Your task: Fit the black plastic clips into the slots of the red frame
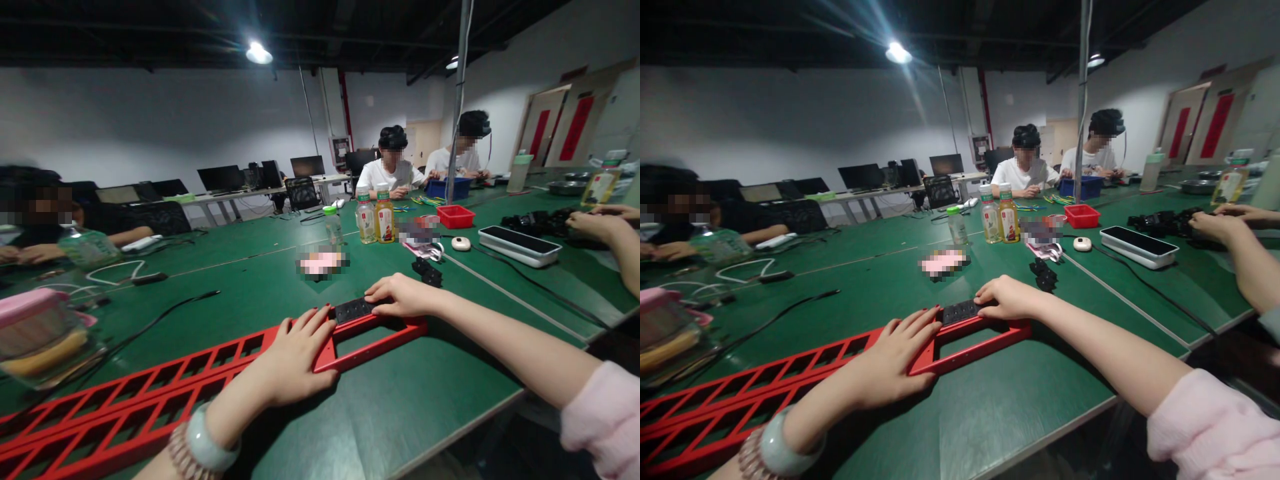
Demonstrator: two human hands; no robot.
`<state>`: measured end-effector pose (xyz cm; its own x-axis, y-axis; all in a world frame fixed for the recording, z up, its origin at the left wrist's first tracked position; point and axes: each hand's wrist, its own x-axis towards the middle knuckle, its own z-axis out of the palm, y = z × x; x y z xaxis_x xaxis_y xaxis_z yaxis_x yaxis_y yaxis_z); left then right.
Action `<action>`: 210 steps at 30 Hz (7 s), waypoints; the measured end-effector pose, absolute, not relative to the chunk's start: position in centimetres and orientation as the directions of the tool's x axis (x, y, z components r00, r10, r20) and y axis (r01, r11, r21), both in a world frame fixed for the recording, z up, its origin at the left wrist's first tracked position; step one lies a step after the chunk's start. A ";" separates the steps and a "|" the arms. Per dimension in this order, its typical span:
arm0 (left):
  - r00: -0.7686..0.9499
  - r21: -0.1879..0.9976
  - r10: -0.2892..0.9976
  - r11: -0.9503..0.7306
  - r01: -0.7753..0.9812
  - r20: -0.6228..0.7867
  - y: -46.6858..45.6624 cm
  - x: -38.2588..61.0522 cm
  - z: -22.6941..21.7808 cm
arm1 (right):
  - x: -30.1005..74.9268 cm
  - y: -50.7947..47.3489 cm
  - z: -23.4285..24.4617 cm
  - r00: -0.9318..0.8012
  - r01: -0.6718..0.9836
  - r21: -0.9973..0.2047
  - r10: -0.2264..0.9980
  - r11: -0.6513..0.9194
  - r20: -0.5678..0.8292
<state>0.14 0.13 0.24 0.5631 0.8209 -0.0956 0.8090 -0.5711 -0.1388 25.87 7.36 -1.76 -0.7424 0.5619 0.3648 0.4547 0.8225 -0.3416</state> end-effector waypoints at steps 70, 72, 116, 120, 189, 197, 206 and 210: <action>0.539 -0.149 0.838 -0.545 0.825 -0.083 0.0 0.2 0.2 | 27.7 8.9 -0.4 -0.517 0.581 -0.374 0.683 0.723 0.517; 0.542 -0.144 0.838 -0.546 0.825 -0.070 -0.2 0.3 0.1 | 26.3 7.3 -0.2 -0.537 0.501 -0.421 0.654 0.756 0.533; 0.559 -0.148 0.829 -0.550 0.822 0.020 -0.1 0.7 -1.1 | 20.8 1.8 -2.9 -0.642 0.356 -0.524 0.610 0.774 0.464; 0.561 -0.137 0.828 -0.553 0.822 0.025 0.0 1.0 -0.9 | 20.8 1.9 -3.0 -0.646 0.368 -0.480 0.590 0.796 0.484; 0.539 -0.163 0.842 -0.534 0.830 -0.017 0.1 0.9 -0.8 | 20.3 2.9 -2.2 -0.632 0.358 -0.573 0.643 0.737 0.433; 0.541 -0.147 0.841 -0.538 0.830 -0.028 0.1 1.0 -0.6 | 20.3 3.2 -2.5 -0.598 0.350 -0.664 0.704 0.660 0.384; 0.551 -0.158 0.835 -0.545 0.823 -0.010 0.3 0.7 -0.7 | 20.0 3.3 -2.9 -0.560 0.338 -0.693 0.728 0.637 0.396; 0.545 -0.148 0.838 -0.540 0.828 -0.008 0.2 0.9 -0.7 | 20.0 3.0 -2.7 -0.556 0.353 -0.719 0.752 0.599 0.354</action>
<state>0.86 0.19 -0.71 0.5451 0.8383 -0.0082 0.8285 -0.5402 -0.1477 20.03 3.03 -2.71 -0.5559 0.7519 0.3543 0.3527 0.5994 -0.7186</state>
